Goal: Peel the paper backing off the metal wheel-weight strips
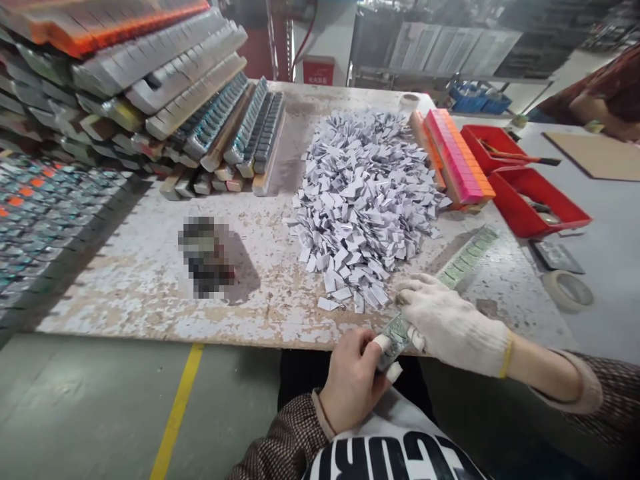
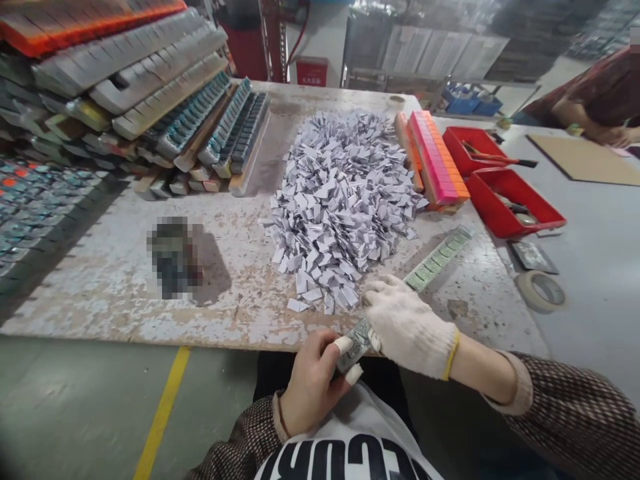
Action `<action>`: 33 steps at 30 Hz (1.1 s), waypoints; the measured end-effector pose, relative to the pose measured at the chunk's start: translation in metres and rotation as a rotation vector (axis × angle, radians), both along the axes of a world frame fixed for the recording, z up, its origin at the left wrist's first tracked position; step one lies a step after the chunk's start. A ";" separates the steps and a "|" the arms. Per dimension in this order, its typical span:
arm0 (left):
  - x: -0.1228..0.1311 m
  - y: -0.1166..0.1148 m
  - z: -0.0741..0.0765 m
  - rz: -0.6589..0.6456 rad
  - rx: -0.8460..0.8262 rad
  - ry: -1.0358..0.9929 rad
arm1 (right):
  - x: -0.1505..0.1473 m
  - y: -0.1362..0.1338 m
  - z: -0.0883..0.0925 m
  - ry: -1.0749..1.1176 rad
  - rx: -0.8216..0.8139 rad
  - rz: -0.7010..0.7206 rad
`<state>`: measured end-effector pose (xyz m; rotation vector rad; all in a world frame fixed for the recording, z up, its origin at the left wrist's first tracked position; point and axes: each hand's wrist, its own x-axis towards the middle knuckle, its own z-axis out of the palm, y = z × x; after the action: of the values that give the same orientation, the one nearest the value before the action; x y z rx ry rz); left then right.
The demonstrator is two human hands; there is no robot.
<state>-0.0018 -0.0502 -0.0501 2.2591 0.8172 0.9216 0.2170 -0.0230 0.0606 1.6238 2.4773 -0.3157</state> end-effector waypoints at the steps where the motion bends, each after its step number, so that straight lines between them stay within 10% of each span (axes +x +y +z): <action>1: 0.000 0.000 -0.001 0.002 0.002 -0.009 | -0.002 0.000 0.001 -0.007 -0.002 -0.005; 12: -0.001 0.003 -0.003 -0.029 0.021 -0.021 | -0.001 0.017 -0.007 -0.095 -0.161 0.086; 33: 0.000 0.002 -0.005 -0.004 0.074 -0.039 | 0.028 -0.018 -0.036 0.337 0.203 0.017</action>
<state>-0.0015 -0.0482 -0.0554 2.2971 0.7733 1.0067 0.2450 -0.0409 0.0243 1.7506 2.8533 -0.3733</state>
